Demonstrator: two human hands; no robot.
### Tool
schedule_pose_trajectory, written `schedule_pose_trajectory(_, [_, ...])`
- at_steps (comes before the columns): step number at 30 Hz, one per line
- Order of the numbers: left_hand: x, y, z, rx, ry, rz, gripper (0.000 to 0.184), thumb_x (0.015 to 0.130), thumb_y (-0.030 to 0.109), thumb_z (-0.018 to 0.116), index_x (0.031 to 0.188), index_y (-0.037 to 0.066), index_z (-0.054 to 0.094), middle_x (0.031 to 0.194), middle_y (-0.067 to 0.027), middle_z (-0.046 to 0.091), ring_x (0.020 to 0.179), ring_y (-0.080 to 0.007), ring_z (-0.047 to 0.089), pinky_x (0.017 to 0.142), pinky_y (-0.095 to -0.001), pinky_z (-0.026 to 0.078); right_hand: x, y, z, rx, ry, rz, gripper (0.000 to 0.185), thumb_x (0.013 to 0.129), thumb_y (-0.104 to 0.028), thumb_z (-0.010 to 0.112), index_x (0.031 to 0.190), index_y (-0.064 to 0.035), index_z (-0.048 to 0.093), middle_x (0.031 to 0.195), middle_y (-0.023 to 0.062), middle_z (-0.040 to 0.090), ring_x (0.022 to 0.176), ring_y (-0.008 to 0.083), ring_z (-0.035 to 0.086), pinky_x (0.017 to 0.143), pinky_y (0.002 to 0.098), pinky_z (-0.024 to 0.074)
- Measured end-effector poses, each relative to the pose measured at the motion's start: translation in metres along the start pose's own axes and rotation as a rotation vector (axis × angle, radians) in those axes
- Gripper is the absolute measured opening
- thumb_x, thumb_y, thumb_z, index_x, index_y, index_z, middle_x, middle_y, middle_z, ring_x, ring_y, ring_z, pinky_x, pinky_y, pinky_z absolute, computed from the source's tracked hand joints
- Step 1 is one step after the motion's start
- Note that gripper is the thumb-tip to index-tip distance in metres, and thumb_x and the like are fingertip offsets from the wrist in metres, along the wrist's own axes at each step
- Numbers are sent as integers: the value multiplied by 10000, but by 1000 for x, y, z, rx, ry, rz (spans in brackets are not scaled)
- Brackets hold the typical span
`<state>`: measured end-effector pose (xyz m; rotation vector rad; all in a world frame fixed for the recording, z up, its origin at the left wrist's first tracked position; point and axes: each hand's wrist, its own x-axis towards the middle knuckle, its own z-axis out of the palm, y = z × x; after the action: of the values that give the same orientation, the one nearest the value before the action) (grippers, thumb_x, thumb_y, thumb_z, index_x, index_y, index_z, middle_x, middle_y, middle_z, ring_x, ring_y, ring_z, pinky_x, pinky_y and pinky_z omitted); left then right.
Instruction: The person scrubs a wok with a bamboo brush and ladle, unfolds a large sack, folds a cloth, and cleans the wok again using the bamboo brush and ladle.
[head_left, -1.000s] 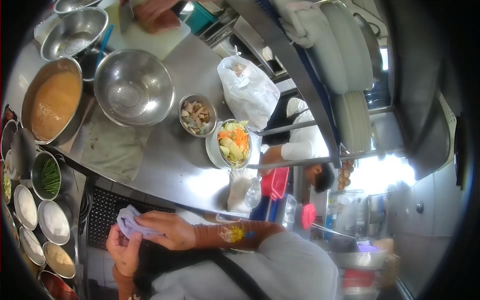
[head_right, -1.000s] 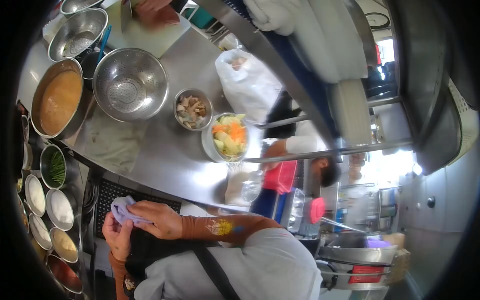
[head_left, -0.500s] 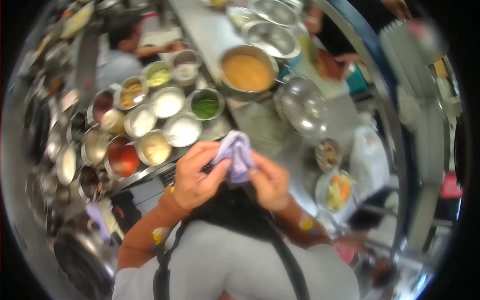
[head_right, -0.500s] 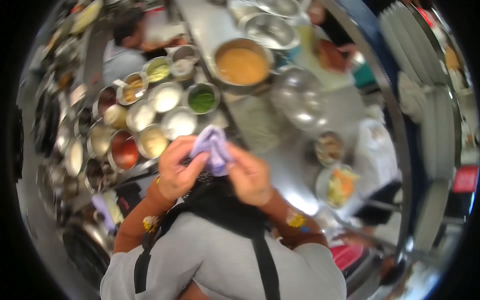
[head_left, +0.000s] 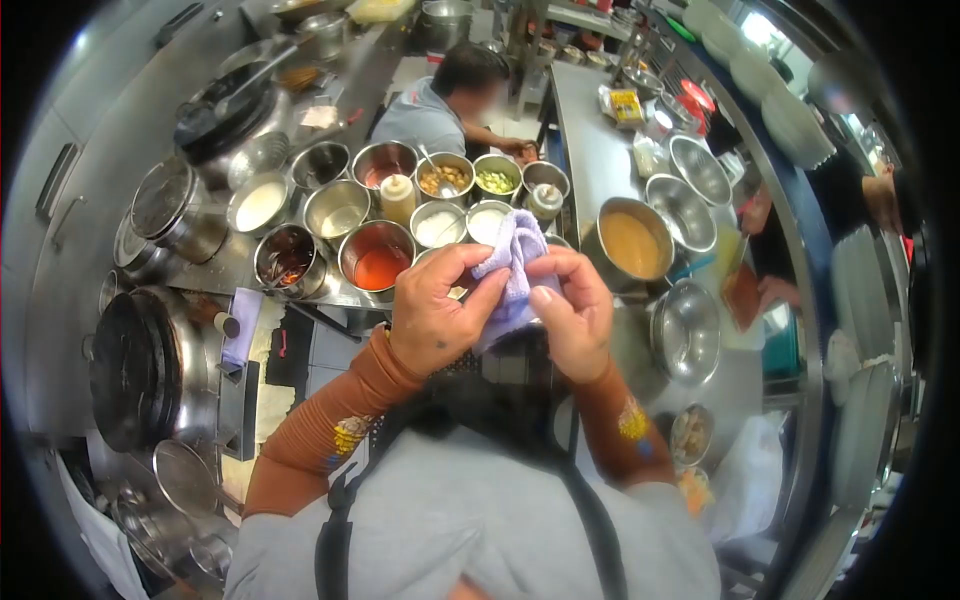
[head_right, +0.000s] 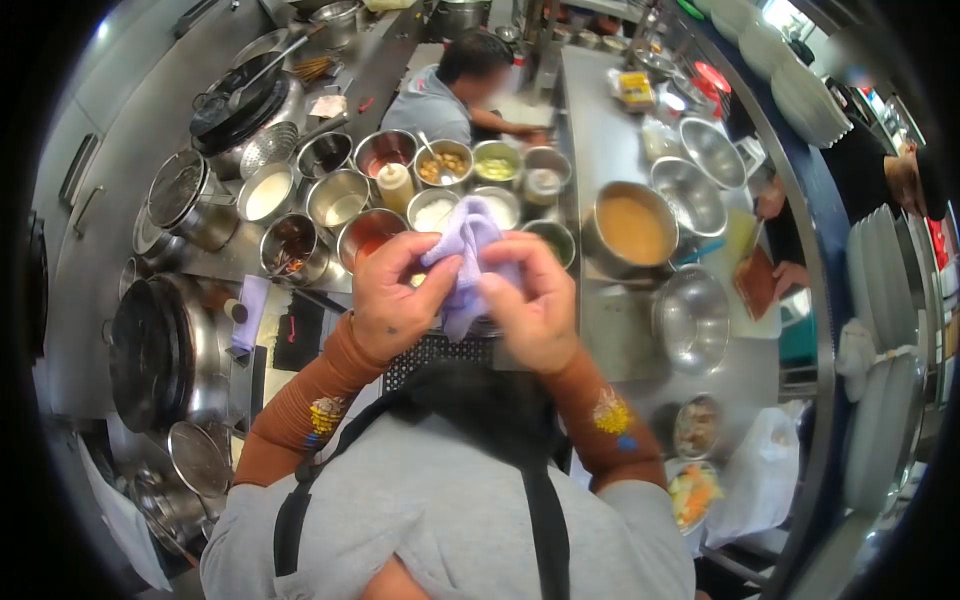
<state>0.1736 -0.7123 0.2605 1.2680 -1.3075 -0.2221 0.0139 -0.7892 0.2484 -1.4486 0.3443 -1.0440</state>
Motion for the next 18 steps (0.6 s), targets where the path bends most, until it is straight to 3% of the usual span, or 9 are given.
schedule_pose_trajectory(3, [8,11,-8,38,64,7,213,802,52,754,989,5,663,815,-143,682,666,-195,667,600,-290,528,17,-14,16,-316,-65,-171,291,820,-89,757,1063,-6,619,1172,126,567,1034,159,570,882,294,473])
schedule_pose_trajectory(5, [25,16,-27,52,53,-36,204,814,52,748,991,0,659,821,-124,691,671,-158,657,608,-282,526,34,-37,14,-476,-99,-151,239,809,-92,772,1001,-8,658,1169,144,596,1011,170,591,883,292,479])
schedule_pose_trajectory(7, [56,15,-57,-46,151,-38,177,867,57,702,1025,-5,652,873,-86,703,736,-110,639,661,-264,527,53,-61,-9,-620,-154,-119,193,832,-68,750,988,0,659,1198,140,602,1046,161,587,900,294,484])
schedule_pose_trajectory(9, [89,23,-102,-136,51,5,143,942,18,589,1069,4,652,985,-60,682,884,-110,627,789,-243,517,77,-82,-34,-683,-95,-372,93,839,-84,736,909,-31,706,1108,160,659,959,177,640,839,301,512])
schedule_pose_trajectory(11, [116,27,-135,-105,3,59,149,944,29,586,1068,-15,654,980,-58,679,881,-110,628,800,-240,523,96,-103,-61,-768,-74,-421,85,868,-78,704,918,-10,690,1085,151,672,929,163,656,826,278,518])
schedule_pose_trajectory(13, [136,36,-155,-141,-32,-37,183,942,96,622,1085,-10,664,981,-60,687,858,-109,637,788,-224,516,109,-120,-79,-652,-66,-294,128,905,-87,673,972,20,647,937,76,682,850,127,644,773,263,526])
schedule_pose_trajectory(18, [171,44,-177,-218,-63,-72,262,946,171,649,1124,-21,639,974,-61,696,840,-109,654,750,-228,527,142,-149,-116,-702,-69,-255,118,911,-89,663,969,11,638,845,65,671,749,104,644,681,228,545])
